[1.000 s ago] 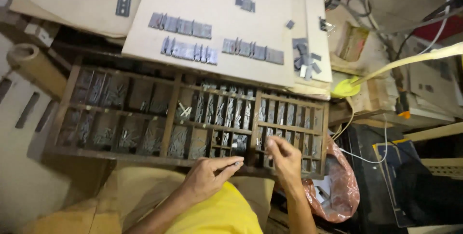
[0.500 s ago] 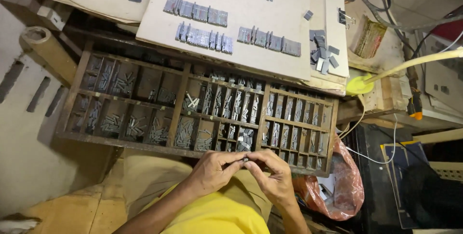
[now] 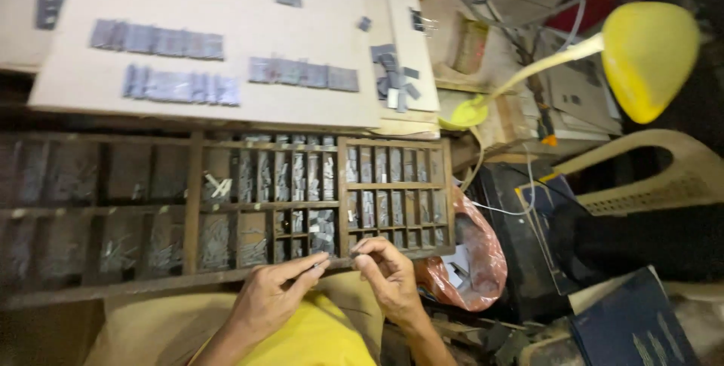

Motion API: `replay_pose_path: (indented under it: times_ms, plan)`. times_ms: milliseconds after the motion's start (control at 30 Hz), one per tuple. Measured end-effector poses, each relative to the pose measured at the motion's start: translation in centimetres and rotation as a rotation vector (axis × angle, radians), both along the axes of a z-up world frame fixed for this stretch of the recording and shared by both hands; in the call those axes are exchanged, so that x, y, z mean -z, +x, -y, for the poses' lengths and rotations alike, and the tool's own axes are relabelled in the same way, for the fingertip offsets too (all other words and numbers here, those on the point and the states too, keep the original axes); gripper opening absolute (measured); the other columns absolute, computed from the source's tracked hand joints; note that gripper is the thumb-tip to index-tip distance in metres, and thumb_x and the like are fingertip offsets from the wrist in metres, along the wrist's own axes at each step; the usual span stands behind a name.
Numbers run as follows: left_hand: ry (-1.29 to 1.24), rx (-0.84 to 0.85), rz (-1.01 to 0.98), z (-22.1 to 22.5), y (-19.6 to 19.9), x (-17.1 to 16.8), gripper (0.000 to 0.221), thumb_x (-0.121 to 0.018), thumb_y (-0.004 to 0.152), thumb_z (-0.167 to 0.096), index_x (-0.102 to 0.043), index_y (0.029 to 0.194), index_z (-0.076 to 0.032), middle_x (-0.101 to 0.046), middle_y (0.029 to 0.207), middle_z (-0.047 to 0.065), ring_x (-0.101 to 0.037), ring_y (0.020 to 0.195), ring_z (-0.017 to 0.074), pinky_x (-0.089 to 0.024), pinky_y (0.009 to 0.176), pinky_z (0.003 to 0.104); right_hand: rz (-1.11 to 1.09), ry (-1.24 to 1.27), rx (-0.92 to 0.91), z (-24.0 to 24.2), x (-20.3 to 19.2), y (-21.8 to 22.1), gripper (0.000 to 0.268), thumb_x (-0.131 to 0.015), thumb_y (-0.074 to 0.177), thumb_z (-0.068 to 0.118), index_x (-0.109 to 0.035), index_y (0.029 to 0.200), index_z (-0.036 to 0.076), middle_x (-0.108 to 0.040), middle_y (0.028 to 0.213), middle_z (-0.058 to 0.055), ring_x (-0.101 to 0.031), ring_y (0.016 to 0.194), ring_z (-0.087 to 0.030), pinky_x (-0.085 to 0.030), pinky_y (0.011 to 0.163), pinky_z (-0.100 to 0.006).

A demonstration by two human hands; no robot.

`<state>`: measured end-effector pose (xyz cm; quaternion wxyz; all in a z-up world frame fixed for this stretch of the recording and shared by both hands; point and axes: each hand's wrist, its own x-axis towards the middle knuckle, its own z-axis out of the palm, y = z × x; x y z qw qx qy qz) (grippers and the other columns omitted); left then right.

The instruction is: Sorting and organizing individual metal type characters into a wooden type case for letterpress printing.

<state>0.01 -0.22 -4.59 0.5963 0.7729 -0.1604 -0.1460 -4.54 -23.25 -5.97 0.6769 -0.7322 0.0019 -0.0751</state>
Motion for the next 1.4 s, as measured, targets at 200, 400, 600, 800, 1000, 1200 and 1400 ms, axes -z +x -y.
replay_pose_path:
  times_ms: [200, 400, 600, 800, 1000, 1200, 1400]
  plan:
    - [0.057, 0.025, -0.124, 0.0, -0.5, 1.6, 0.037, -0.066, 0.091, -0.035, -0.078, 0.125, -0.027, -0.081, 0.123, -0.001, -0.03, 0.028, 0.0032, -0.038, 0.025, 0.021, -0.203, -0.334, 0.297, 9.7, 4.0, 0.4, 0.015, -0.06, 0.102, 0.018, -0.07, 0.101, 0.008, -0.065, 0.074, -0.001, -0.05, 0.049, -0.008, -0.042, 0.037, -0.018]
    - [0.058, 0.041, -0.105, 0.5, -0.4, 0.8, 0.035, -0.069, 0.091, -0.03, -0.079, 0.124, -0.027, -0.077, 0.129, 0.001, -0.034, 0.031, 0.0026, -0.043, 0.027, 0.019, -0.247, -0.389, 0.586, 12.6, 6.0, 2.6, 0.029, -0.07, 0.093, 0.028, -0.077, 0.114, 0.008, -0.08, 0.099, -0.006, -0.072, 0.077, -0.016, -0.061, 0.075, -0.03]
    - [0.138, 0.045, -0.192, 0.6, -0.4, 1.6, 0.039, -0.066, 0.092, -0.038, -0.076, 0.129, -0.033, -0.081, 0.128, -0.01, -0.03, 0.036, 0.0031, -0.035, 0.033, 0.019, -0.209, -0.327, 0.661, 12.7, 8.0, 5.4, 0.027, -0.076, 0.089, 0.025, -0.079, 0.107, 0.006, -0.074, 0.091, -0.004, -0.065, 0.084, -0.014, -0.053, 0.079, -0.027]
    - [0.12, 0.046, -0.252, 0.7, -0.5, 0.6, 0.041, -0.065, 0.09, -0.044, -0.076, 0.128, -0.03, -0.075, 0.133, -0.005, -0.078, 0.12, 0.0125, -0.069, 0.098, 0.024, -0.193, -0.271, 0.525, 13.7, 7.9, 12.5, 0.024, -0.071, 0.093, 0.026, -0.074, 0.107, 0.007, -0.075, 0.104, -0.01, -0.071, 0.095, -0.023, -0.062, 0.088, -0.034]
    - [0.091, -0.002, -0.21, 0.3, -0.5, 0.4, 0.04, -0.069, 0.089, -0.04, -0.076, 0.127, -0.027, -0.078, 0.13, -0.005, -0.088, 0.084, 0.002, -0.074, 0.072, 0.016, -0.307, -0.315, 0.569, 13.4, 7.5, 20.9, 0.013, -0.067, 0.099, 0.022, -0.076, 0.103, 0.013, -0.077, 0.105, -0.004, -0.07, 0.097, -0.019, -0.056, 0.094, -0.036]
    - [0.055, -0.11, 0.14, -0.3, -0.6, -0.5, 0.032, -0.067, 0.092, -0.036, -0.082, 0.115, -0.02, -0.083, 0.113, -0.005, -0.08, 0.075, 0.0, -0.057, 0.065, 0.025, -0.08, -0.404, 0.655, 13.7, 11.1, 21.2, 0.02, -0.069, 0.096, 0.033, -0.076, 0.099, 0.014, -0.075, 0.089, 0.002, -0.058, 0.087, -0.006, -0.05, 0.08, -0.03]
    - [-0.047, -0.038, 0.168, -0.3, -1.0, 0.5, 0.032, -0.062, 0.1, -0.029, -0.074, 0.126, -0.014, -0.085, 0.085, 0.005, -0.029, 0.032, 0.0033, -0.027, 0.024, 0.021, -0.171, -0.231, 0.263, 2.9, 1.3, 8.6, 0.039, -0.062, 0.099, 0.038, -0.073, 0.124, 0.009, -0.059, 0.071, 0.002, -0.049, 0.058, -0.01, -0.047, 0.056, -0.025]
